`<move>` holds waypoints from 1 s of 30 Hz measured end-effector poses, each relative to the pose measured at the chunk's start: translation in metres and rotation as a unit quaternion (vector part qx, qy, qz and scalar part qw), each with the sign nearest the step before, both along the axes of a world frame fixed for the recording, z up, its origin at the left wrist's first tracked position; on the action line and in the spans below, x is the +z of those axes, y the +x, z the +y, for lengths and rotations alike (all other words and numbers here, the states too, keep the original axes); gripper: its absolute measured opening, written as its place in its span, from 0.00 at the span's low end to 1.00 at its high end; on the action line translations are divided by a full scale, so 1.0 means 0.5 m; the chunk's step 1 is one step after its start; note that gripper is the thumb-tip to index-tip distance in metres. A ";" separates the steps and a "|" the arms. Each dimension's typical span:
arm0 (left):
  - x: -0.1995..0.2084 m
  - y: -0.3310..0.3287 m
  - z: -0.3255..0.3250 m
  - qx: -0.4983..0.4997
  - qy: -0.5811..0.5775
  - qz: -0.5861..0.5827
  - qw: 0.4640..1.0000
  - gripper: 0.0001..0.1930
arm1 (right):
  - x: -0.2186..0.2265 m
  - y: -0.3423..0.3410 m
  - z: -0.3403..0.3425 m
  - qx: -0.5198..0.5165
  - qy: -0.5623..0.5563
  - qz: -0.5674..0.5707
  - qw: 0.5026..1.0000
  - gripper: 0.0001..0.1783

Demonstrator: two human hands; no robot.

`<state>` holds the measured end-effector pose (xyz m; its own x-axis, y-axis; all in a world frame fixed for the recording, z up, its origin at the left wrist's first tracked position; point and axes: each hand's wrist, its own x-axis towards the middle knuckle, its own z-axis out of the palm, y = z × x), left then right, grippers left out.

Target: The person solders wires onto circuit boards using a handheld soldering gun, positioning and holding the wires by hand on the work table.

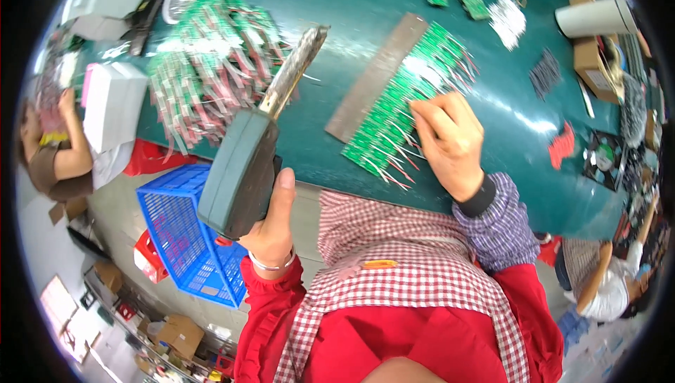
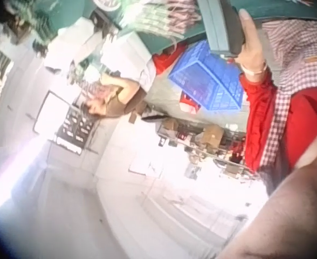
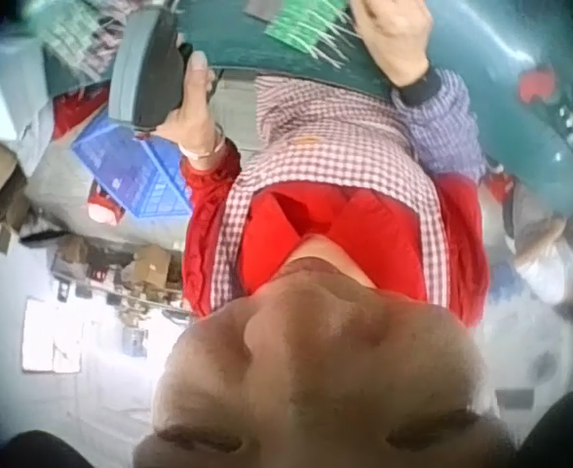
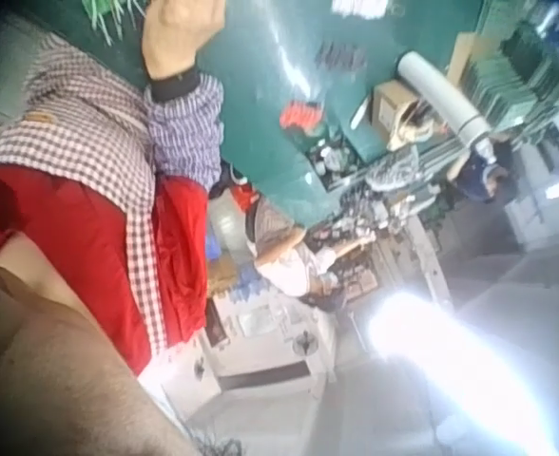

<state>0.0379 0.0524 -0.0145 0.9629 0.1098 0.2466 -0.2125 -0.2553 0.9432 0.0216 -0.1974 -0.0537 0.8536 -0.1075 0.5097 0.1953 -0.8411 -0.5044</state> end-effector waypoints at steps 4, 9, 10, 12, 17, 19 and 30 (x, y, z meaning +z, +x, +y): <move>0.084 0.064 -0.028 0.093 -0.032 -0.069 0.993 0.24 | 0.002 -0.010 0.002 -0.003 0.008 0.004 1.000 0.12; 0.143 0.193 0.007 0.145 0.037 -0.188 0.971 0.12 | 0.003 -0.010 -0.001 -0.003 0.014 -0.005 1.000 0.12; 0.137 0.233 0.028 0.153 0.096 -0.151 0.972 0.10 | 0.003 -0.011 -0.001 -0.002 0.016 -0.005 1.000 0.12; 0.143 0.268 0.079 0.181 0.209 -0.070 0.959 0.09 | 0.007 -0.004 0.006 0.013 0.020 -0.010 1.000 0.12; 0.128 0.168 0.045 0.105 -0.021 -0.120 0.987 0.13 | -0.007 0.007 0.003 0.010 0.025 -0.027 0.999 0.10; 0.111 0.106 0.017 0.077 -0.014 -0.126 0.989 0.21 | -0.010 0.008 -0.001 0.003 0.022 -0.029 0.999 0.10; -0.017 -0.089 0.000 -0.104 0.004 0.169 0.980 0.21 | -0.024 0.003 -0.001 0.003 0.023 -0.050 0.998 0.09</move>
